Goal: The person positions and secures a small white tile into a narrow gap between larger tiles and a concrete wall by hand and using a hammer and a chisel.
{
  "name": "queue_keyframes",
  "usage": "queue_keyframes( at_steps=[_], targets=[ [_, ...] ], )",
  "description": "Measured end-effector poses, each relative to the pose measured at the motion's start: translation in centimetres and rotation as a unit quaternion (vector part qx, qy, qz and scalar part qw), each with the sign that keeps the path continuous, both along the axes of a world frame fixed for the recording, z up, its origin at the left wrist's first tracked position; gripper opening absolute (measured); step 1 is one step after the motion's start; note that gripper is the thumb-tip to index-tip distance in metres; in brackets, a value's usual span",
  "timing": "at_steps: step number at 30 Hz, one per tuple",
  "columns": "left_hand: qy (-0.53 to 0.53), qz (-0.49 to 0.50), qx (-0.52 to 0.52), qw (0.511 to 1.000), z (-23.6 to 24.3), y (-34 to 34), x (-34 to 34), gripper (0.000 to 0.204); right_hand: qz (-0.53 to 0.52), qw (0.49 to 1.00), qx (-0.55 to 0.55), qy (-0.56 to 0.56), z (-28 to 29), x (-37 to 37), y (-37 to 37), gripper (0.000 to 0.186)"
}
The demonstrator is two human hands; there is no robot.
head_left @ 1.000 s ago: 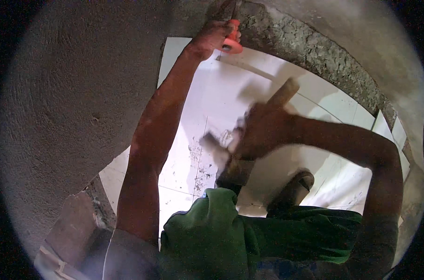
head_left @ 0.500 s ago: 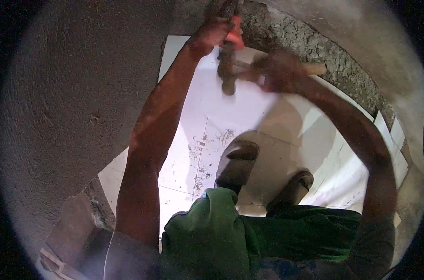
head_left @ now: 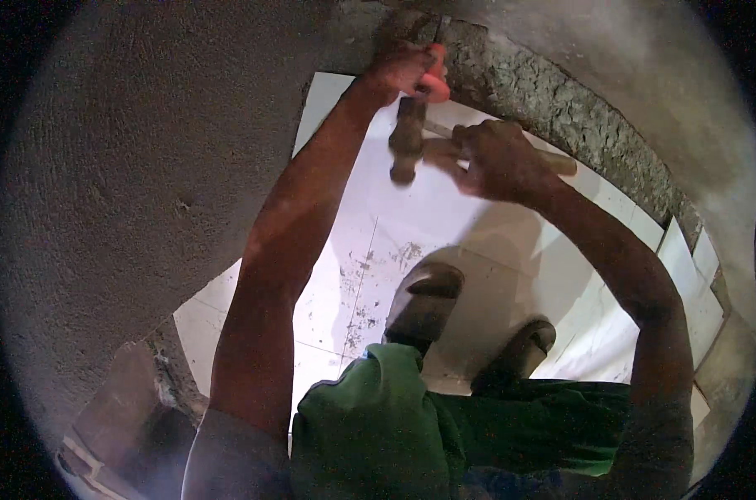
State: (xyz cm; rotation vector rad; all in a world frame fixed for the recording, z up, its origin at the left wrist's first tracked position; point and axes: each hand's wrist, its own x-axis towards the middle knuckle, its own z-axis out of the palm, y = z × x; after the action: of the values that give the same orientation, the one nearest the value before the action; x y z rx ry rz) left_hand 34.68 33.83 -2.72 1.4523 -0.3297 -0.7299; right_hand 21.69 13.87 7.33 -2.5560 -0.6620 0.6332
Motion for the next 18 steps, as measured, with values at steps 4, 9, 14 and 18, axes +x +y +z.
queue_keyframes(
  at_steps=[4,9,14,18],
  targets=[
    [0.035,-0.017,-0.068,0.997,-2.4,1.7,0.3,0.036,0.211,0.977,-0.044,0.003,4.6,-7.3,4.2,0.047],
    [-0.059,0.016,-0.024,0.998,-0.5,1.1,0.1,0.042,0.126,0.984,-0.106,0.075,2.9,-1.9,1.6,0.066],
    [-0.045,-0.003,0.029,0.999,-1.3,1.6,0.5,0.041,0.111,0.993,-0.04,-0.026,2.2,-4.8,1.3,0.055],
    [0.004,-0.006,-0.082,0.997,-2.9,0.4,0.7,0.05,0.323,0.944,-0.037,-0.05,2.0,-7.6,0.9,0.054]
  ],
)
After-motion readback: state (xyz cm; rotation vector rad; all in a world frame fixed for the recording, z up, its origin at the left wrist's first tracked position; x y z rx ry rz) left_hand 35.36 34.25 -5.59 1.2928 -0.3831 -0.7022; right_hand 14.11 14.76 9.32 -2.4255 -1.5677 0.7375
